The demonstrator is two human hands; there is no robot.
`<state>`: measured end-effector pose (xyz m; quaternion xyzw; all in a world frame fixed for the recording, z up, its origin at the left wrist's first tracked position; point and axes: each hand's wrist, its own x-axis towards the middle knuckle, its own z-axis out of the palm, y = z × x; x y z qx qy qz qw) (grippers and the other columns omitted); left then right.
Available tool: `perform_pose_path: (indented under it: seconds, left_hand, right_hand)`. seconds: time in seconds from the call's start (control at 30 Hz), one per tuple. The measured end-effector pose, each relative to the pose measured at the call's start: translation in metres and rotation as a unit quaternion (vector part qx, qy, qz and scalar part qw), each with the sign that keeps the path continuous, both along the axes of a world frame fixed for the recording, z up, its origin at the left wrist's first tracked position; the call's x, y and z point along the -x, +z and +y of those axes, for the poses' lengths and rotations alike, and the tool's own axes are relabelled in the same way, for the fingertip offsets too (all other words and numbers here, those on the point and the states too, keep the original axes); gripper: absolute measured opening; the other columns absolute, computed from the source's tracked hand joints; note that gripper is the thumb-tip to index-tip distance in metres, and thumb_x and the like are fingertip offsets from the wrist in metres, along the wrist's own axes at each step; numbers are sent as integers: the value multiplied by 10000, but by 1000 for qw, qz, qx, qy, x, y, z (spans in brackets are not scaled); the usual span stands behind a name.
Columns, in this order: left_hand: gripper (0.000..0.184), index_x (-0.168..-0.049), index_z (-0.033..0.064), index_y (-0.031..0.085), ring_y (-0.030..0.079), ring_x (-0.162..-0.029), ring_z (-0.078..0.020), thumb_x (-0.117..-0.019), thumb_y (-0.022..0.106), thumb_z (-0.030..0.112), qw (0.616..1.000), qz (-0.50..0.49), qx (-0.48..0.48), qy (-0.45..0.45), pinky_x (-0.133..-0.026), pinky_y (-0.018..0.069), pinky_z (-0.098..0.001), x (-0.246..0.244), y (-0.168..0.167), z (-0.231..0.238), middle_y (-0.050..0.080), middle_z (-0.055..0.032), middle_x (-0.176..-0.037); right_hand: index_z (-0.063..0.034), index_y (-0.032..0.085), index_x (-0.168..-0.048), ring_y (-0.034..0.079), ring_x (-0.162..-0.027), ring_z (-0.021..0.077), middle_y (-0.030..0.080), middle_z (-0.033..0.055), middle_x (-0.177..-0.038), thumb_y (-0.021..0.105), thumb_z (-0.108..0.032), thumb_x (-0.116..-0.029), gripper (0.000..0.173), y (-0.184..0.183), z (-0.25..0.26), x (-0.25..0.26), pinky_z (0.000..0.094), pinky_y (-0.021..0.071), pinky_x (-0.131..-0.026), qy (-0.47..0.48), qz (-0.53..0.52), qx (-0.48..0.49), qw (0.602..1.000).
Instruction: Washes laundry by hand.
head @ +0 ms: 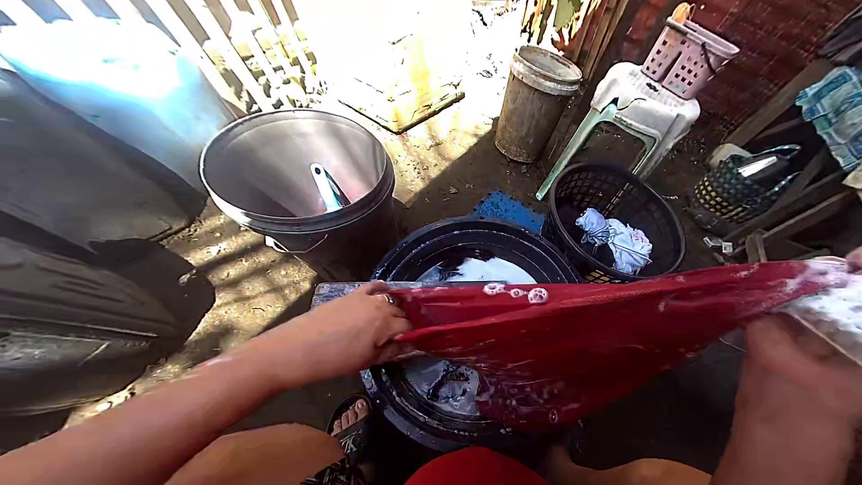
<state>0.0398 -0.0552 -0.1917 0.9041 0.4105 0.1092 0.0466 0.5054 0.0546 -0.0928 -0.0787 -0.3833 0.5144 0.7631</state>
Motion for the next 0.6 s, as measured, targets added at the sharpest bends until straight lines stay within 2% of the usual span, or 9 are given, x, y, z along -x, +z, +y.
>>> perform_pose_path:
  seconds: [0.07, 0.1, 0.13, 0.2, 0.3, 0.4, 0.5, 0.53, 0.6]
  left_hand:
    - [408, -741, 210, 694, 698, -834, -115, -978, 493, 474, 998, -38, 17, 46, -927, 550, -498, 30, 17, -7, 663, 77, -737]
    - [420, -731, 205, 698, 692, -828, -98, -969, 500, 488, 994, -68, 47, 69, -901, 554, -463, 40, 15, -6, 659, 84, -729]
    - [410, -728, 186, 705, 681, -814, -97, -960, 532, 476, 987, -97, 86, 93, -861, 550, -440, 47, 4, -2, 655, 75, -722]
    - [341, -773, 105, 725, 674, -821, -177, -964, 617, 366, 962, -123, 192, 147, -830, 527, -493, 60, -38, 10, 669, -10, -755]
    - [305, -942, 13, 743, 670, -1010, -331, -1023, 627, 284, 920, -64, 312, 229, -1013, 444, -598, 71, -103, 23, 709, -155, -958]
    - [346, -869, 61, 762, 671, -1113, -352, -989, 627, 356, 948, -44, 227, 220, -1068, 390, -658, 78, -136, 14, 743, -136, -1035]
    - [421, -753, 141, 746, 582, -1285, -304, -942, 570, 474, 961, -89, 128, 230, -1138, 352, -630, 93, -157, 1, 731, -34, -1128]
    - [442, -745, 147, 743, 523, -1363, -314, -942, 554, 495, 960, -92, 109, 241, -1178, 307, -630, 98, -163, -4, 719, -25, -1197]
    - [479, -730, 146, 739, 472, -1413, -338, -942, 538, 525, 958, -91, 71, 262, -1202, 242, -643, 103, -171, -11, 707, -30, -1251]
  right_hand:
    - [-148, 536, -1247, 679, -893, 159, 668, 28, -1042, 430, -525, -1038, 444, -36, 23, 32, 364, 601, -807, -47, -62, 75, 994]
    - [-213, 482, -1324, 683, -917, 120, 663, -20, -1070, 559, -501, -996, 443, -64, 33, 51, 346, 603, -829, -65, -135, 123, 981]
    - [-253, 335, -1476, 683, -948, 102, 640, -35, -1135, 618, -518, -970, 637, -98, 44, 68, 341, 607, -846, -72, -232, 171, 955]
    - [-170, 180, -1604, 699, -901, 181, 638, 88, -1141, 635, -380, -966, 811, -172, 68, 103, 406, 621, -783, -74, -390, 265, 879]
    - [-116, 251, -1616, 602, -1241, 385, 558, 267, -1414, 716, -275, -964, 816, -261, 91, 128, 584, 497, -1029, -20, -564, 378, 734]
    - [-101, 321, -1594, 553, -1287, 494, 552, 313, -1413, 754, -329, -942, 815, -320, 102, 117, 689, 435, -1047, -39, -696, 381, 607]
    - [-82, 328, -1594, 520, -1308, 520, 518, 331, -1434, 763, -347, -930, 838, -358, 108, 101, 691, 420, -1061, -53, -774, 369, 512]
    - [-71, 341, -1584, 529, -1298, 519, 522, 335, -1426, 774, -344, -921, 838, -364, 105, 102, 692, 427, -1052, -44, -782, 364, 505]
    - [-58, 382, -1557, 561, -1285, 474, 546, 306, -1419, 783, -323, -915, 803, -354, 90, 120, 671, 447, -1051, -26, -769, 327, 549]
